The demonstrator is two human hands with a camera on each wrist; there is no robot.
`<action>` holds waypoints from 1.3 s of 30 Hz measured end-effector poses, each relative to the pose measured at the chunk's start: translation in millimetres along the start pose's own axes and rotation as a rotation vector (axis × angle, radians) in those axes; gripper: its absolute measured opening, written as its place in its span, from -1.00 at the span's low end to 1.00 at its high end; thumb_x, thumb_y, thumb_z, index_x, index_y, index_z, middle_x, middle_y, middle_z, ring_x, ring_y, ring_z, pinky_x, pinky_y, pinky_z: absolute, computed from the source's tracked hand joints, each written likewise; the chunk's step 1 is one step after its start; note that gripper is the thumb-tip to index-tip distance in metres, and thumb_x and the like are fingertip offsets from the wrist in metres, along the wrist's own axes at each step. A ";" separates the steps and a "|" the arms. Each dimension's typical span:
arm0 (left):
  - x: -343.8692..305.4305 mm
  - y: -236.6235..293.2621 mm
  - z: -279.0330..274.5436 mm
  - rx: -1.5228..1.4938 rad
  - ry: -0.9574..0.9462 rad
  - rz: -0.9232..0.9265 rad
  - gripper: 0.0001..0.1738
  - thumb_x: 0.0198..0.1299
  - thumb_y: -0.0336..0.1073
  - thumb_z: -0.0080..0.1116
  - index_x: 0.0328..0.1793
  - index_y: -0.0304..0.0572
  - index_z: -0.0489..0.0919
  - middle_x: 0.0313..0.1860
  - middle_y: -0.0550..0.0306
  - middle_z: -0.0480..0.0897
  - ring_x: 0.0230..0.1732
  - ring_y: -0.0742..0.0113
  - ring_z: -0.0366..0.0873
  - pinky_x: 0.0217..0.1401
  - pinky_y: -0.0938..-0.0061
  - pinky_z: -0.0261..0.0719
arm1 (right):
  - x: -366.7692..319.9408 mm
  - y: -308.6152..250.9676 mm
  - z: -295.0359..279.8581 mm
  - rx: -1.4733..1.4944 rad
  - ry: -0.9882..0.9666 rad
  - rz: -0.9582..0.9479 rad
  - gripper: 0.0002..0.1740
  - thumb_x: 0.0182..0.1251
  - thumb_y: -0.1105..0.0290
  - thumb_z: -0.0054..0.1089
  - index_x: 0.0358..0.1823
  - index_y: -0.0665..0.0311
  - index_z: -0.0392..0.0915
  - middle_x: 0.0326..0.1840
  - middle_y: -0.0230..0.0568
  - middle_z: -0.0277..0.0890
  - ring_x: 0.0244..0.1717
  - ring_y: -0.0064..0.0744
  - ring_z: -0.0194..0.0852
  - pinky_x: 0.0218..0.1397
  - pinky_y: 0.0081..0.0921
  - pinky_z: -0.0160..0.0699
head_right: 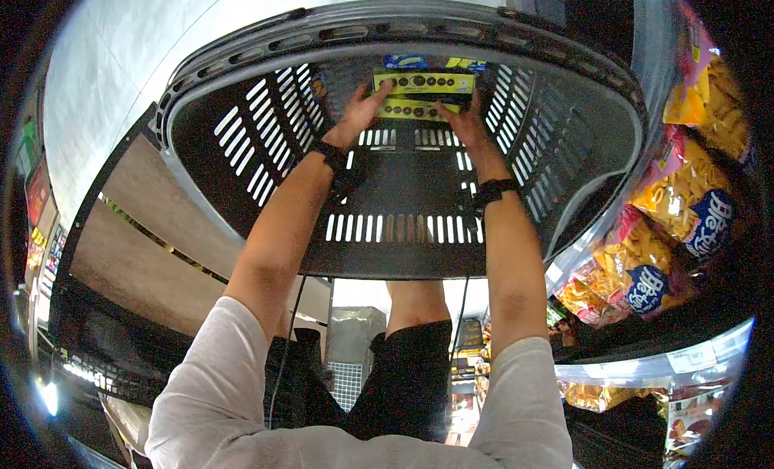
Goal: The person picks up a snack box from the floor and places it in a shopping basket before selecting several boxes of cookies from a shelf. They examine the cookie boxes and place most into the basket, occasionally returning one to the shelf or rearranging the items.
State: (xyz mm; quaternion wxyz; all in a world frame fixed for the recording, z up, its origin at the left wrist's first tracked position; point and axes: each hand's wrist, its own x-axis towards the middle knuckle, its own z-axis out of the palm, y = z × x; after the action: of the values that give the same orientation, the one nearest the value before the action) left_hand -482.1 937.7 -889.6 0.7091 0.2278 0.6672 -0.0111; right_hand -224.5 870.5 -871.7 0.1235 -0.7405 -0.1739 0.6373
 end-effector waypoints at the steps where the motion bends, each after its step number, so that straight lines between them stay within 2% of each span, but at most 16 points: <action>1: 4.6 -1.4 -1.0 0.122 0.003 0.001 0.35 0.13 0.58 0.19 0.72 -0.33 0.02 0.56 -0.45 0.30 0.65 -0.28 0.09 0.68 0.11 0.08 | -0.2 -4.3 -0.2 -0.076 -0.005 -0.055 0.29 0.22 0.13 0.59 0.68 0.26 -0.29 0.60 0.09 0.12 0.56 -0.10 0.17 0.63 -0.21 0.16; 2: 4.0 -7.3 2.5 0.160 0.085 0.053 0.36 0.08 0.66 0.12 0.73 -0.22 0.03 0.61 -0.50 0.20 0.69 -0.44 -0.13 0.72 0.01 -0.07 | -6.8 -4.0 2.7 -0.066 0.003 -0.120 0.37 0.18 0.11 0.62 0.69 0.27 -0.37 0.62 0.11 0.07 0.59 -0.05 0.13 0.66 -0.20 0.12; 3: 2.8 -7.2 3.0 0.159 0.078 0.056 0.36 0.08 0.66 0.12 0.73 -0.22 0.03 0.61 -0.50 0.20 0.69 -0.44 -0.13 0.72 0.01 -0.07 | -25.3 -34.0 3.5 0.193 -0.042 0.033 0.37 0.17 0.09 0.61 0.70 0.22 -0.38 0.65 0.10 0.01 0.60 0.02 0.11 0.62 0.00 0.17; 5: -3.1 2.5 -2.4 0.163 0.096 0.012 0.36 0.08 0.63 0.16 0.75 -0.20 0.01 0.59 -0.54 0.20 0.68 -0.45 -0.12 0.72 0.03 -0.05 | -24.2 -42.5 4.7 0.120 0.032 0.201 0.38 0.27 0.03 0.52 0.71 0.01 -0.57 0.67 0.12 -0.01 0.62 0.12 0.11 0.53 0.23 0.30; 7: -12.4 5.1 -6.9 0.179 0.091 0.042 0.36 0.07 0.64 0.14 0.75 -0.17 0.01 0.57 -0.63 0.20 0.69 -0.47 -0.16 0.71 0.04 -0.05 | -33.1 -47.6 2.6 0.156 -0.040 0.126 0.37 0.25 -0.07 0.51 0.71 0.00 -0.51 0.64 0.18 0.02 0.59 0.17 0.17 0.52 0.25 0.30; 9: -11.6 10.1 -8.3 0.345 0.002 0.110 0.34 0.07 0.68 0.09 0.75 -0.12 0.05 0.55 -0.66 0.20 0.68 -0.50 -0.16 0.71 0.04 -0.05 | -34.2 -51.8 4.2 0.079 -0.101 0.122 0.36 0.23 -0.13 0.50 0.70 0.07 -0.45 0.63 0.19 0.05 0.60 0.20 0.14 0.55 0.24 0.25; 13: -24.2 18.1 -6.0 0.383 0.076 0.092 0.26 0.11 0.69 0.00 0.73 -0.04 0.17 0.54 -0.38 0.37 0.65 -0.48 -0.08 0.70 0.06 -0.08 | -33.1 -38.8 -4.2 0.154 -0.140 0.269 0.36 0.21 -0.18 0.50 0.69 0.16 -0.39 0.60 0.26 0.09 0.62 0.23 0.07 0.60 0.17 0.16; 15: -17.3 14.8 -10.4 0.367 0.036 0.157 0.23 0.13 0.67 0.01 0.71 -0.05 0.21 0.52 -0.30 0.43 0.66 -0.44 -0.05 0.72 0.10 -0.12 | -33.6 -30.6 -2.7 0.211 -0.138 0.236 0.16 0.21 -0.11 0.54 0.64 0.00 -0.10 0.54 0.01 0.27 0.55 0.06 0.20 0.50 0.20 0.26; 17: 7.0 -9.0 -11.8 0.239 0.048 0.114 0.21 0.14 0.65 0.04 0.69 -0.07 0.23 0.48 -0.36 0.46 0.62 -0.31 0.15 0.68 0.13 0.05 | -36.4 -36.1 0.1 0.192 -0.132 0.264 0.08 0.21 -0.15 0.52 0.59 0.03 0.04 0.53 -0.03 0.30 0.55 -0.01 0.21 0.54 0.19 0.18; 19: 0.1 -5.8 -14.4 0.202 0.099 0.083 0.21 0.14 0.63 0.07 0.69 -0.10 0.23 0.44 -0.39 0.49 0.57 -0.32 0.25 0.64 0.15 0.15 | -42.1 -44.1 0.8 0.099 -0.158 0.272 0.18 0.17 -0.28 0.47 0.58 0.18 -0.01 0.49 0.21 0.28 0.57 0.14 0.17 0.61 0.10 0.13; 23: -19.2 9.1 -24.8 0.064 0.153 0.125 0.20 0.14 0.61 0.10 0.67 -0.15 0.27 0.33 -0.46 0.56 0.43 -0.34 0.44 0.51 0.18 0.40 | -55.7 -65.8 11.2 0.099 -0.208 0.314 0.05 0.18 -0.30 0.46 0.46 0.21 0.16 0.42 0.10 0.34 0.52 0.03 0.25 0.57 0.03 0.19; 26: -30.1 17.9 -33.3 0.220 0.227 0.146 0.19 0.14 0.63 0.08 0.63 -0.18 0.33 0.29 -0.47 0.58 0.53 -0.37 0.30 0.62 0.12 0.23 | -66.9 -71.5 19.9 0.169 -0.166 0.225 -0.03 0.18 -0.30 0.45 0.35 0.22 0.22 0.26 -0.07 0.41 0.36 -0.13 0.37 0.45 -0.07 0.31; 28: -46.9 28.0 -37.2 0.290 0.246 0.195 0.17 0.14 0.64 0.05 0.60 -0.17 0.37 0.34 -0.55 0.52 0.59 -0.37 0.18 0.68 0.10 0.10 | -75.7 -81.7 24.4 0.168 -0.110 0.300 -0.24 0.28 -0.22 0.41 0.30 0.14 0.45 0.21 -0.18 0.58 0.32 -0.16 0.47 0.37 -0.02 0.41; 35: -82.5 50.2 -32.4 0.237 0.294 0.179 0.12 0.15 0.57 0.14 0.59 -0.15 0.39 0.41 -0.53 0.45 0.54 -0.41 0.22 0.60 0.09 0.23 | -122.7 -140.0 7.1 0.188 -0.094 0.253 -0.34 0.36 -0.25 0.30 0.09 0.22 0.55 0.09 -0.20 0.63 0.16 -0.30 0.57 0.25 -0.14 0.53; 36: -101.2 64.9 -30.8 0.234 0.280 0.262 0.10 0.16 0.52 0.20 0.59 -0.18 0.38 0.37 -0.50 0.49 0.49 -0.41 0.25 0.57 0.10 0.24 | -122.7 -137.6 5.3 0.193 -0.045 0.244 -0.36 0.37 -0.28 0.26 0.01 0.21 0.57 -0.04 -0.21 0.61 0.07 -0.32 0.56 0.24 -0.17 0.54; 39: -145.2 86.8 -19.1 0.226 0.342 0.364 0.06 0.23 0.42 0.24 0.61 -0.23 0.32 0.27 -0.46 0.58 0.40 -0.36 0.32 0.54 0.10 0.22 | -131.6 -134.7 -7.6 0.290 -0.012 0.252 -0.21 0.33 -0.31 0.30 0.22 0.21 0.34 -0.12 -0.27 0.43 -0.02 -0.30 0.49 0.17 -0.23 0.59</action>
State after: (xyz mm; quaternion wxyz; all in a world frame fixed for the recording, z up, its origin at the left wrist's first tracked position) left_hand -488.3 980.1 -724.8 0.5466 0.4202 0.7198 0.0805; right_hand -247.2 938.6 -697.4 0.1473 -0.7271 0.0132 0.6704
